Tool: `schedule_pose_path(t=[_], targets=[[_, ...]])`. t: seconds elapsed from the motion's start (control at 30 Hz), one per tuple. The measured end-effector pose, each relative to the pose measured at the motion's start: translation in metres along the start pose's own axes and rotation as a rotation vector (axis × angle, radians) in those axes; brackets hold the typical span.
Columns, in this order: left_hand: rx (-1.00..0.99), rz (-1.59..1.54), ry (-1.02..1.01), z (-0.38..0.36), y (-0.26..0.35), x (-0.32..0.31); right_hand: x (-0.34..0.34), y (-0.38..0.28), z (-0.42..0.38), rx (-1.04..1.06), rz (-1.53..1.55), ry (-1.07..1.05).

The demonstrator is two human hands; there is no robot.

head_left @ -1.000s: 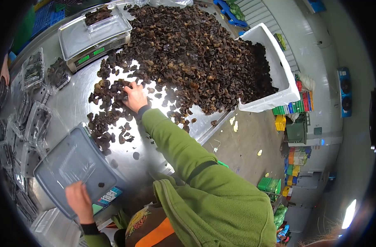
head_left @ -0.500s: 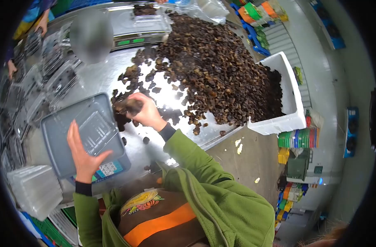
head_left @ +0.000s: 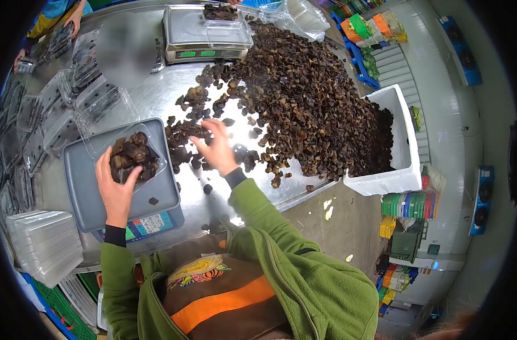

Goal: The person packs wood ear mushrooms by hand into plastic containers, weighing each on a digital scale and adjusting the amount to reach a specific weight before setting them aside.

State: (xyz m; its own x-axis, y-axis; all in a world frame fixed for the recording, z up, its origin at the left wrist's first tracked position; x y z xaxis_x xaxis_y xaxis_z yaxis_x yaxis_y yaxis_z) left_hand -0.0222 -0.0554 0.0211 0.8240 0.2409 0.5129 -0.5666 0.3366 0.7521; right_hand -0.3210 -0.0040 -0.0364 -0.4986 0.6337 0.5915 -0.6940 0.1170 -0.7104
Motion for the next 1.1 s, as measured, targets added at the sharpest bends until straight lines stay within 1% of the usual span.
schedule_pose_path(t=[0.07,0.13,0.17,0.2,0.23,0.27,0.3,0.33,0.4,0.43,0.47,0.53,0.57,0.6,0.63,0.7,0.73,0.77,0.8,0.83,0.87,0.9,0.93,1.0,1.07,1.1], targets=[[0.023,-0.021,0.048,0.003,-0.006,0.001,0.021,0.041,-0.011,-0.11,-0.288,-0.041],[0.038,0.065,0.107,0.005,-0.011,0.004,0.021,0.091,-0.043,-0.166,-0.523,-0.064],[0.043,0.077,0.111,0.006,-0.013,0.004,0.021,0.091,-0.057,-0.191,-0.508,-0.08],[-0.004,0.096,0.096,0.006,-0.013,0.002,0.017,0.086,-0.068,-0.086,-0.628,-0.108],[-0.052,0.115,0.079,0.006,-0.013,0.002,0.012,0.077,-0.076,-0.052,-0.599,-0.128],[-0.05,0.124,0.075,0.005,-0.011,0.003,0.008,0.063,-0.083,-0.022,-0.57,-0.147],[-0.096,0.126,0.036,0.004,-0.005,0.002,-0.002,0.067,-0.092,-0.019,-0.592,-0.175],[-0.144,0.119,-0.006,0.003,0.001,-0.001,-0.007,0.069,-0.098,0.031,-0.492,-0.128],[-0.153,0.121,-0.061,-0.005,0.001,-0.001,-0.014,0.091,-0.102,0.066,-0.429,-0.082],[-0.161,0.129,-0.104,-0.007,0.001,0.0,-0.011,0.101,-0.095,-0.022,-0.404,-0.106],[-0.17,0.14,-0.142,-0.009,0.0,0.001,-0.007,0.108,-0.085,-0.15,-0.364,-0.052],[-0.156,0.124,-0.162,-0.014,-0.001,0.008,0.003,0.113,-0.066,-0.273,-0.298,0.023],[-0.153,0.088,-0.191,-0.015,0.0,0.014,0.008,0.103,-0.058,-0.183,-0.217,0.103],[-0.148,0.058,-0.211,-0.014,0.0,0.018,0.004,0.1,-0.048,-0.159,-0.068,0.118],[-0.142,0.071,-0.19,-0.013,-0.001,0.023,0.004,0.075,-0.036,-0.092,0.032,0.089],[-0.274,0.066,-0.037,-0.016,0.009,0.043,0.001,0.005,-0.023,0.019,0.267,0.016],[-0.27,0.082,-0.032,-0.017,0.012,0.046,0.008,-0.049,-0.012,0.168,0.281,-0.029],[-0.23,0.062,-0.016,-0.016,0.013,0.045,0.002,-0.083,-0.01,0.241,0.363,-0.065],[-0.193,0.039,0.004,-0.014,0.012,0.043,0.001,-0.117,-0.008,0.282,0.364,-0.111],[-0.203,0.035,0.004,-0.015,0.01,0.039,-0.007,-0.142,-0.008,0.312,0.388,-0.152],[-0.204,0.038,0.015,-0.015,0.009,0.035,-0.018,-0.162,-0.01,0.33,0.345,-0.215],[-0.165,0.005,0.015,-0.014,0.009,0.031,-0.027,-0.178,-0.011,0.368,0.343,-0.231],[-0.126,-0.028,0.014,-0.014,0.008,0.026,-0.041,-0.187,-0.013,0.43,0.253,-0.35],[-0.114,0.0,0.037,-0.013,0.003,0.02,-0.055,-0.2,-0.017,0.455,0.196,-0.428],[-0.001,-0.032,0.076,-0.011,-0.008,0.018,-0.065,-0.197,-0.017,0.445,0.175,-0.468],[-0.013,-0.035,0.113,-0.01,-0.007,0.021,-0.068,-0.19,-0.014,0.339,0.197,-0.452]])
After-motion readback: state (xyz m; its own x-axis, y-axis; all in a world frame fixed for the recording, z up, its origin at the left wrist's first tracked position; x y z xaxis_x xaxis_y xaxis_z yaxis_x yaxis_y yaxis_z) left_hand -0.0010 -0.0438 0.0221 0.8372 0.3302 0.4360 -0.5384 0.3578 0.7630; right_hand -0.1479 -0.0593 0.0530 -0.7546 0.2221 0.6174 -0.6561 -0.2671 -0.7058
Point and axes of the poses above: each hand's wrist, its own z-axis towards the middle knuckle, its own x-axis out of the back of the hand, y = z × x, the point moved 5 cm from there along z, towards the middle knuckle, and after that the axes turned 14 degrees about y, right-handed, at the moved point
